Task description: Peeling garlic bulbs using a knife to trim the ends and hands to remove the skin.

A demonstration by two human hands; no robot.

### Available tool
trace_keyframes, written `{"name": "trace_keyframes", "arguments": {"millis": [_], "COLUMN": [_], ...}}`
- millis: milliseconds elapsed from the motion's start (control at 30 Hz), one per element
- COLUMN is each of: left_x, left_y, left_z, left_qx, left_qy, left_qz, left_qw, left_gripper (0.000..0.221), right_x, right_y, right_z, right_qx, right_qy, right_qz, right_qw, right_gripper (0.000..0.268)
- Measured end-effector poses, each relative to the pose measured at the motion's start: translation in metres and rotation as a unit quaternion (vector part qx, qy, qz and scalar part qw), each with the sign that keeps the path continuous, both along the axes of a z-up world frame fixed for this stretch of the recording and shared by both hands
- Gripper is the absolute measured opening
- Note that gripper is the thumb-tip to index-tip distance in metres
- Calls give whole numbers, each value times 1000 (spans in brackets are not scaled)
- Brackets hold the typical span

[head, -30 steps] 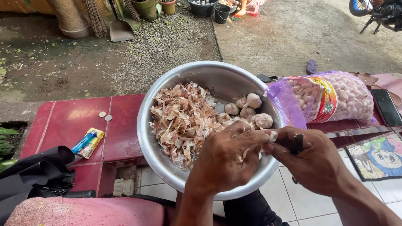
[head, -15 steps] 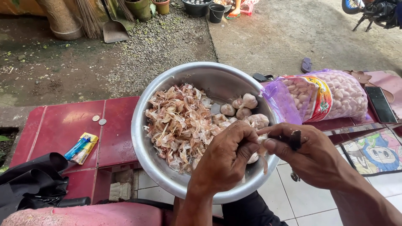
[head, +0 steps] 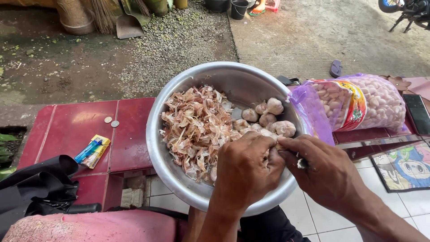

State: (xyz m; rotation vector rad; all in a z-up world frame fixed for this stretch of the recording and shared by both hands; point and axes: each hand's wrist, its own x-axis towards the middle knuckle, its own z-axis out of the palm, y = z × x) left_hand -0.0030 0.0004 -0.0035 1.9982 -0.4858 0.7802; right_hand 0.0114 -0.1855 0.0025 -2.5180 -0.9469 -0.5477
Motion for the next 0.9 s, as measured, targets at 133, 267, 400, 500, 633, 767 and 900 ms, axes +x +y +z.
{"name": "trace_keyframes", "arguments": {"millis": [133, 267, 400, 500, 633, 767, 900], "left_x": [-1, 1, 4, 3, 4, 3, 2], "left_y": [-4, -7, -4, 3, 6, 9, 7], "left_z": [-3, -4, -1, 3, 1, 2, 6], "left_qx": [-15, -70, -81, -89, -137, -116, -102], "left_qy": [-6, -23, -54, -35, -17, 9, -20], "left_qz": [25, -3, -38, -93, -153, -150, -137], "left_qw": [1000, 997, 995, 991, 979, 982, 985], "left_gripper": [6, 3, 4, 5, 6, 13, 8], "right_x": [-2, -6, -8, -8, -9, -6, -7], "right_y": [0, 1, 1, -2, -5, -8, -6], "right_z": [1, 1, 7, 9, 10, 8, 10], "right_qx": [-10, 6, 28, 35, 53, 52, 48], "right_qy": [-15, -54, -57, -49, -31, -17, -23], "right_qz": [30, 12, 48, 68, 64, 52, 43], "right_qw": [999, 998, 997, 996, 996, 997, 998], "right_gripper": [30, 24, 25, 24, 21, 24, 25]}}
